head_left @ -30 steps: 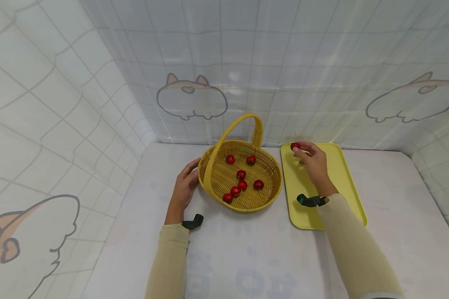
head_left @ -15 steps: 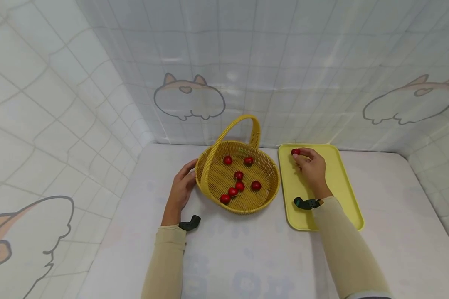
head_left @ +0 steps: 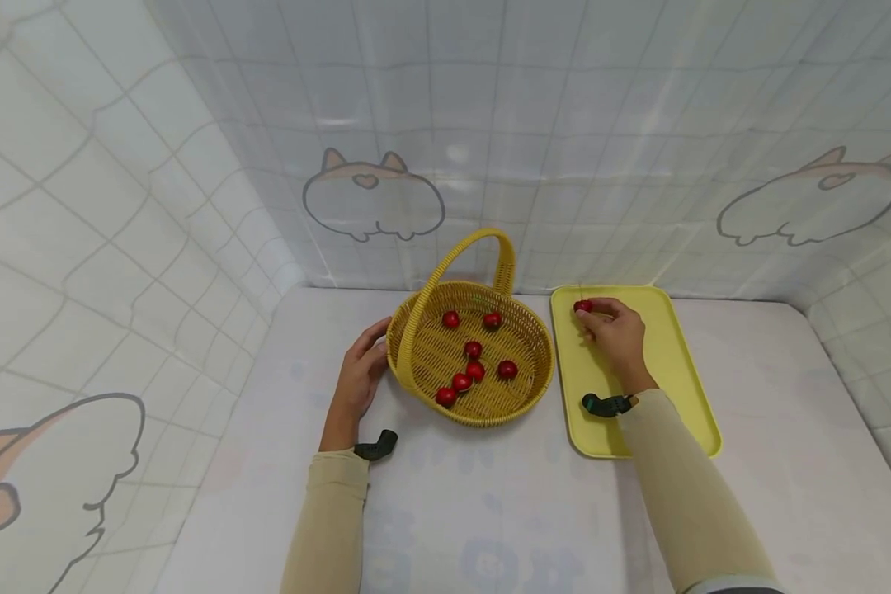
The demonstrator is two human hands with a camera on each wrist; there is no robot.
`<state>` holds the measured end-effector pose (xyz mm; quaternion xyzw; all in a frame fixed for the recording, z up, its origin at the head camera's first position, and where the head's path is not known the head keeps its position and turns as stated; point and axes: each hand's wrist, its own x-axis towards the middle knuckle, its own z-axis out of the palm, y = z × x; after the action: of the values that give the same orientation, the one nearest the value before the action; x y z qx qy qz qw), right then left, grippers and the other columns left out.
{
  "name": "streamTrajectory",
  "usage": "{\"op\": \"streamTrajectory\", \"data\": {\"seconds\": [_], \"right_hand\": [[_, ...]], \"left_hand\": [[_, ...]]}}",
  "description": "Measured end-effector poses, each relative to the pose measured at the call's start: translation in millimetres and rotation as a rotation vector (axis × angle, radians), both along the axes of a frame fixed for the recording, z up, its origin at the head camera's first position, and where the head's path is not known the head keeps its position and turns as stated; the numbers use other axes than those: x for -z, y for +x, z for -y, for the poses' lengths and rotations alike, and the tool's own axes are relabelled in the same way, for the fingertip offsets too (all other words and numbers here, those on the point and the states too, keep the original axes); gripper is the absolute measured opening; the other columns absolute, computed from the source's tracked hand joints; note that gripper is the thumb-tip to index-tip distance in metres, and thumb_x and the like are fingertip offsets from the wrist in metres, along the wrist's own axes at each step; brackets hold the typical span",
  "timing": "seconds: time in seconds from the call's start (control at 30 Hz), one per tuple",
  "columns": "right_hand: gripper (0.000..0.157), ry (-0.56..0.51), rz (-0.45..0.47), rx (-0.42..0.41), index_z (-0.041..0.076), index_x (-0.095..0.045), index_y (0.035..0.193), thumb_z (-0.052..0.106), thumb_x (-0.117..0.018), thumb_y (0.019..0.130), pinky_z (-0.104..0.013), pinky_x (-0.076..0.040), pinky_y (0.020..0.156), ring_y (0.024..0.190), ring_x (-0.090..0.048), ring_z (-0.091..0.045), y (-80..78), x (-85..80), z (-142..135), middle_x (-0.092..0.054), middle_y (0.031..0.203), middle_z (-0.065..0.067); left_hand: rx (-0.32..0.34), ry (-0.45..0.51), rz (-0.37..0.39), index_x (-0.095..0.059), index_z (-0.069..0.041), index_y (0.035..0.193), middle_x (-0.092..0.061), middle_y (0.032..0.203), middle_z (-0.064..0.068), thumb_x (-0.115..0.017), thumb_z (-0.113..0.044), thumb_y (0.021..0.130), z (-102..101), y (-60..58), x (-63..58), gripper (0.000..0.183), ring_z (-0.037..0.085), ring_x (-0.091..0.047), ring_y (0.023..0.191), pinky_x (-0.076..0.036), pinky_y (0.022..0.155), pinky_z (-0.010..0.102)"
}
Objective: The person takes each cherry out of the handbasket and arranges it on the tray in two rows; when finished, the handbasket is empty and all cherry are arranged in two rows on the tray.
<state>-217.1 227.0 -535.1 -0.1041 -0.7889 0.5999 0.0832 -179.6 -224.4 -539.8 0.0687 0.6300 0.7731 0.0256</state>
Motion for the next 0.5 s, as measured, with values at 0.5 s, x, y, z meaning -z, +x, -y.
{"op": "streamTrajectory", "data": {"seconds": [0.5], "right_hand": [[0.043,0.136,0.023,0.027,0.006,-0.071,0.116,0.036,-0.081,0.087,-0.020,-0.051,0.054,0.053,-0.065,-0.008,-0.4,1.4,3.2,-0.072,0.081,-0.002]], "left_hand": [[0.015,-0.001,0.000,-0.051,-0.009,0.149,-0.049,0.149,0.005,-0.053,-0.014,0.105,1.0,0.3,-2.5,0.044,0.015,-0.056,0.128,-0.051,0.101,0.026]]}}
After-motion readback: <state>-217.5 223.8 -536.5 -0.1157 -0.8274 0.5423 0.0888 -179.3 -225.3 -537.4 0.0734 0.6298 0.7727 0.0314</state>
